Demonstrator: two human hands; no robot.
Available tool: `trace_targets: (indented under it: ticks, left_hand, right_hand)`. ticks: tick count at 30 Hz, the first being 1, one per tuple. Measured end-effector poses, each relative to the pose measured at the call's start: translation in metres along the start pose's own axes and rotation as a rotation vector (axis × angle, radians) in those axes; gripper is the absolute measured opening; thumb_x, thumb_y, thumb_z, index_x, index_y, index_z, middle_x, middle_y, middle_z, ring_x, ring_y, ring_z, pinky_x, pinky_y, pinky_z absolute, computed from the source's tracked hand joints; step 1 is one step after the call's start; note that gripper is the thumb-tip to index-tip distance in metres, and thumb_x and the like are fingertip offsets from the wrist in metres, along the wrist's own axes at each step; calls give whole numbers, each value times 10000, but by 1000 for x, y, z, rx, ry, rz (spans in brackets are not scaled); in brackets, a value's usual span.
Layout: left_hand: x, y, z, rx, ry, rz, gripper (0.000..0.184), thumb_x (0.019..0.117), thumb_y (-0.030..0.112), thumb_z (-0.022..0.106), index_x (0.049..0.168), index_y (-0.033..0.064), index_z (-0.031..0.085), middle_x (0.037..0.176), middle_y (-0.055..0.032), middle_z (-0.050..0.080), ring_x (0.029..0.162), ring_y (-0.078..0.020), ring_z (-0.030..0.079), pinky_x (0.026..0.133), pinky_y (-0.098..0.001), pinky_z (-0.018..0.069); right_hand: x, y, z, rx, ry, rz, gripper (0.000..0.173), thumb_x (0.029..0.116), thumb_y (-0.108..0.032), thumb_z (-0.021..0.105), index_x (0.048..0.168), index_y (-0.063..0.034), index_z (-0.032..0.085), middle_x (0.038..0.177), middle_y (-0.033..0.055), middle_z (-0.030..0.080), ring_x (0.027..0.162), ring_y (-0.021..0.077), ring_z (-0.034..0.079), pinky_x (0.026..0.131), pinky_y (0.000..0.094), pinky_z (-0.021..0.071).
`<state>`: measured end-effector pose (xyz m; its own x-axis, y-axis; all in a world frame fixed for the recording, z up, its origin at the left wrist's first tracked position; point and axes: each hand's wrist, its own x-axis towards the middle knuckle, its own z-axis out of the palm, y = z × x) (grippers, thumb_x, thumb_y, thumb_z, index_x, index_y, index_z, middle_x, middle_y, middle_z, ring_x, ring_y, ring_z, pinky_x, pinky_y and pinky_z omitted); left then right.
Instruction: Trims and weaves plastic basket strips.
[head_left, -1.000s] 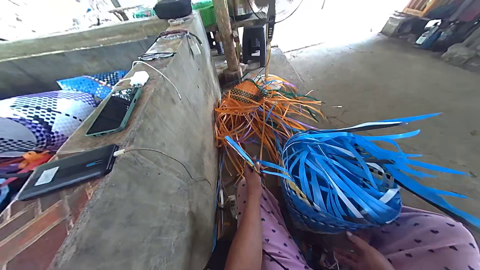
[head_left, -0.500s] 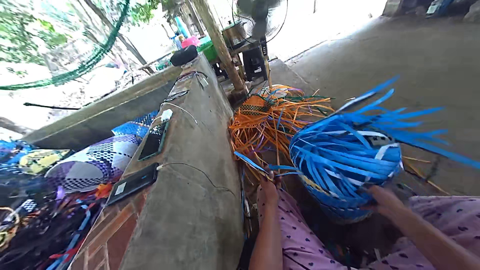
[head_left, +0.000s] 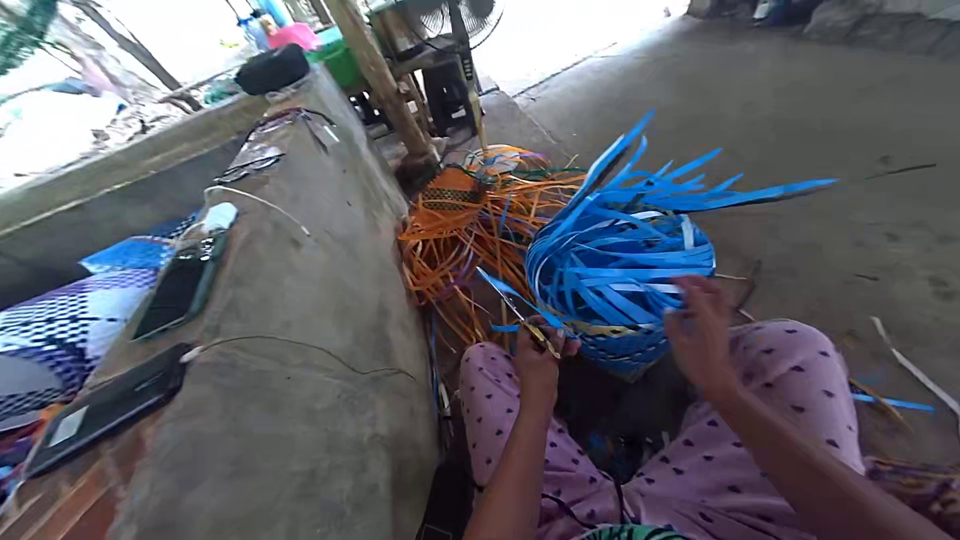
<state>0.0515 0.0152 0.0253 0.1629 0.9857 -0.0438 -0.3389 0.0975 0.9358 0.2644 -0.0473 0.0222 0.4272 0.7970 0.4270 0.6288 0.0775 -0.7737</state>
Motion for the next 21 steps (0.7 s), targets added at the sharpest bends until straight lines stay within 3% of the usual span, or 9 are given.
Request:
trace_targets:
  ticks: [2, 5, 7, 9, 12, 15, 18, 21]
  left_hand:
    - [-2, 3, 8, 81, -38, 33, 353, 957, -91, 574, 1279, -73, 431, 888, -83, 687, 739, -178, 734, 699, -335, 648]
    - [-7, -1, 15, 304, -88, 166, 421, 891, -75, 610, 1284, -127, 470, 960, -70, 670, 819, -52, 677, 759, -237, 589]
    - [-9, -2, 17, 391, -103, 226, 493, 847, -69, 613, 1311, -164, 476, 1035, -122, 678, 892, -38, 667, 822, -220, 565]
    - [-12, -2, 17, 402, -139, 292, 400, 873, -54, 601, 1253, -140, 508, 990, -64, 679, 838, -15, 670, 766, -201, 576]
    - [-15, -4, 4, 431, -198, 422, 283, 935, -22, 587, 1191, -138, 546, 1049, -102, 732, 793, -100, 735, 715, -281, 635]
    - [-20, -10, -15, 576, -270, 482, 349, 890, 117, 646, 1127, -129, 575, 1024, -142, 747, 801, -147, 748, 701, -314, 632]
    - [-31, -12, -21, 640, -412, 370, 492, 876, 162, 633, 1214, -175, 517, 1074, -182, 723, 898, -186, 748, 783, -346, 627]
    - [-38, -16, -19, 655, -466, 366, 552, 859, 161, 614, 1256, -200, 482, 1091, -191, 715, 928, -176, 737, 823, -327, 609]
  right_hand:
    - [2, -35, 15, 84, -149, -175, 347, 970, -113, 593, 1282, 20, 667, 1313, 267, 599, 1103, 333, 648, 847, 410, 586]
    - [12, -74, 37, 171, -231, -210, 381, 986, -247, 648, 1285, -14, 682, 1231, 220, 656, 966, 262, 683, 778, 367, 586]
    - [19, -86, 46, 199, -170, -200, 294, 977, -215, 644, 1174, -14, 730, 1099, 182, 695, 860, 211, 681, 744, 322, 578]
    - [24, -90, 47, 272, -105, -170, 208, 970, -139, 626, 1022, 21, 749, 964, 150, 703, 802, 140, 666, 743, 247, 563]
    - [26, -88, 36, 431, -153, -58, 194, 977, -109, 618, 1005, 44, 735, 934, 90, 688, 795, 20, 626, 731, 143, 526]
    - [25, -89, 24, 552, -203, 44, 157, 977, -90, 613, 1042, 38, 678, 887, 16, 680, 725, -29, 611, 661, 131, 520]
    - [20, -90, 20, 574, -200, 48, 147, 1003, -88, 580, 1025, 36, 656, 847, -9, 652, 677, -34, 597, 629, 131, 523]
    - [14, -89, 21, 587, -184, 21, 187, 1033, -86, 530, 1021, 46, 662, 851, -9, 649, 678, -44, 590, 633, 125, 521]
